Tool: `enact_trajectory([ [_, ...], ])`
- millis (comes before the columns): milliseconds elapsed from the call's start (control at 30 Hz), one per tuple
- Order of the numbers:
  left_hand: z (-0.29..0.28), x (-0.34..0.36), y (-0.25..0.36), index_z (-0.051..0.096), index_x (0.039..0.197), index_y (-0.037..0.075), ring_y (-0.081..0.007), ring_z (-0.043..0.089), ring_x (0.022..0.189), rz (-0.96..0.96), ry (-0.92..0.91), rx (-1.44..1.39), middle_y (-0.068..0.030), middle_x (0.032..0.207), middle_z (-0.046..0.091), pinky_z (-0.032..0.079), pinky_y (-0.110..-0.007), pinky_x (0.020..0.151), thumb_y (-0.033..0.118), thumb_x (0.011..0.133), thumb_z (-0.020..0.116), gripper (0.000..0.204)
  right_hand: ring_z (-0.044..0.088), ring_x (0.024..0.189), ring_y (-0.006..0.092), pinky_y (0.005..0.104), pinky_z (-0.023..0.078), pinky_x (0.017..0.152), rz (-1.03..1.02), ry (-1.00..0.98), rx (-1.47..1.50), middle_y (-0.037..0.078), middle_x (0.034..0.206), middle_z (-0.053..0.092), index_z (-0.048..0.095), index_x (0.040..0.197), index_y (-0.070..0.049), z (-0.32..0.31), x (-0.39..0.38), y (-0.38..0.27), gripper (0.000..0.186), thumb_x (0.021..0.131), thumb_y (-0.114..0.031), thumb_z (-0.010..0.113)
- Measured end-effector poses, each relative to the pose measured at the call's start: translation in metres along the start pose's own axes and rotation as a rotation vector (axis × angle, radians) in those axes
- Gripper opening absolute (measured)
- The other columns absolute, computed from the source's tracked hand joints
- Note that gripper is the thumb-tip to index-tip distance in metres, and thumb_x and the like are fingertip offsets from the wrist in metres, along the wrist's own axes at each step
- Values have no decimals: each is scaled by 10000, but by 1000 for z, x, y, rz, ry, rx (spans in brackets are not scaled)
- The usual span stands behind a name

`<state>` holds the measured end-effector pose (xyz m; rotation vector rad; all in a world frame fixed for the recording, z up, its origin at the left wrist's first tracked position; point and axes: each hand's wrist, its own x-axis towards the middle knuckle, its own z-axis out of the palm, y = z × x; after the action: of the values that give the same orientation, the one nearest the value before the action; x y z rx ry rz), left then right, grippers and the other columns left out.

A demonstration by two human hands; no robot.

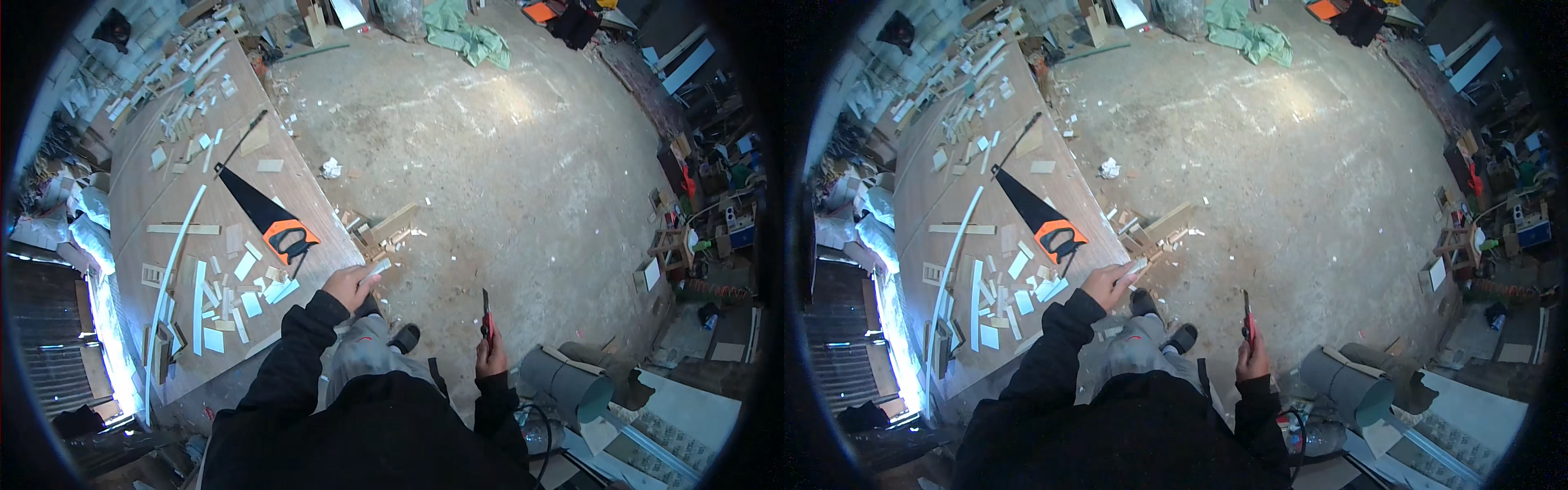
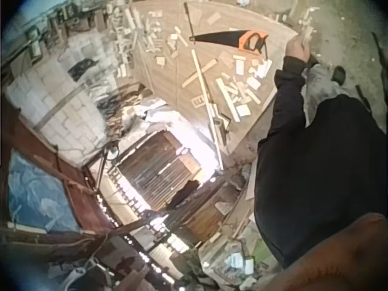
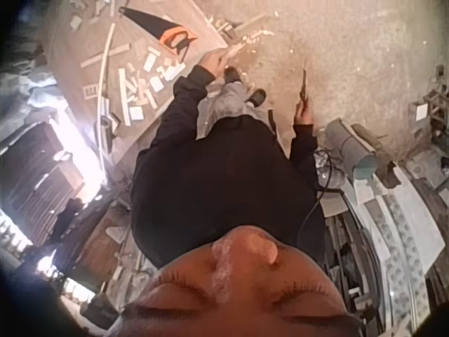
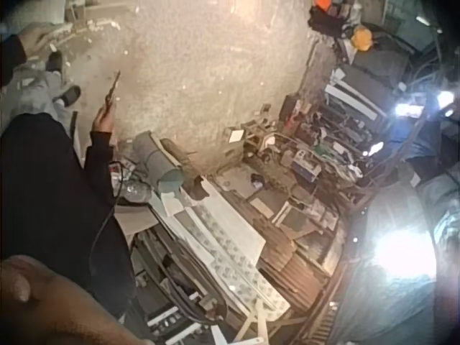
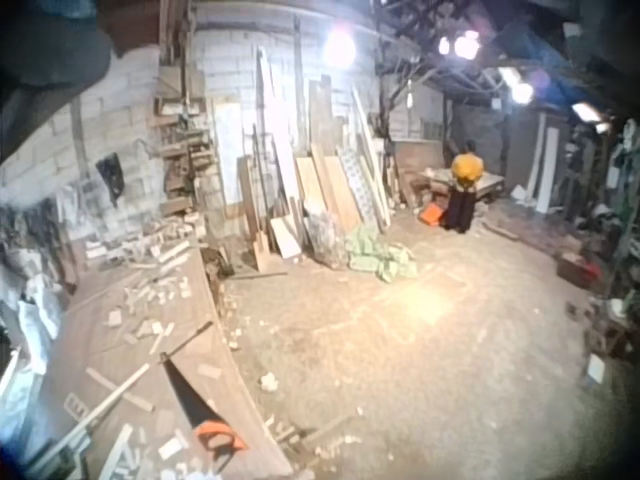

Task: The person trims and cuts small wooden pieces and strips using a utility knife, peeling away protective layers and scoring the wood.

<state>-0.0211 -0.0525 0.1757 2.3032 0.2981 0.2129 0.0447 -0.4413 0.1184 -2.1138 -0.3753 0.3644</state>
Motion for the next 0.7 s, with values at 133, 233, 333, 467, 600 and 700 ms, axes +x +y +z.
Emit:
enact_trajectory([
  [133,-40,-6,73,663,1172,13,-275,671,773,-9,-47,-66,-195,883,684,511,-335,725,277,999,529,343,671,851,323,359,521,758,-87,-116,27,215,1115,652,412,1458,-108,-17,27,-122,533,940,-26,507],
  [233,-62,-10,112,687,1090,3,-174,649,655,-239,-145,-262,-120,725,654,498,-302,649,265,1019,492,334,657,806,259,308,516,749,-547,-86,-60,193,1069,664,407,1451,-54,-24,34,-181,584,887,56,508],
  [333,-66,-18,134,696,1024,6,-106,605,588,-186,-38,-332,-61,641,605,477,-279,598,266,1035,456,354,670,940,348,341,527,838,-527,-202,-135,240,1215,627,470,1413,-66,-33,29,-215,550,880,56,528],
  [467,-73,-25,153,696,1020,11,-107,597,580,-205,-71,-425,-53,641,603,474,-269,575,309,1051,419,408,628,714,335,371,507,623,-562,-185,-225,148,900,630,518,1393,-138,-36,27,-238,555,866,27,581],
  [600,-71,-30,151,696,1054,32,-75,550,547,-254,-138,-605,-24,632,587,458,-236,555,367,1066,356,477,597,625,309,370,486,536,-640,-165,-201,110,798,573,515,1410,-268,-39,28,-240,618,854,-20,622],
  [700,-72,-30,156,694,1084,52,-60,521,535,-241,-172,-597,-15,633,584,440,-217,542,392,1069,329,499,603,614,291,357,492,533,-662,-165,-241,94,802,585,525,1401,-287,-42,28,-239,623,847,-19,623],
])
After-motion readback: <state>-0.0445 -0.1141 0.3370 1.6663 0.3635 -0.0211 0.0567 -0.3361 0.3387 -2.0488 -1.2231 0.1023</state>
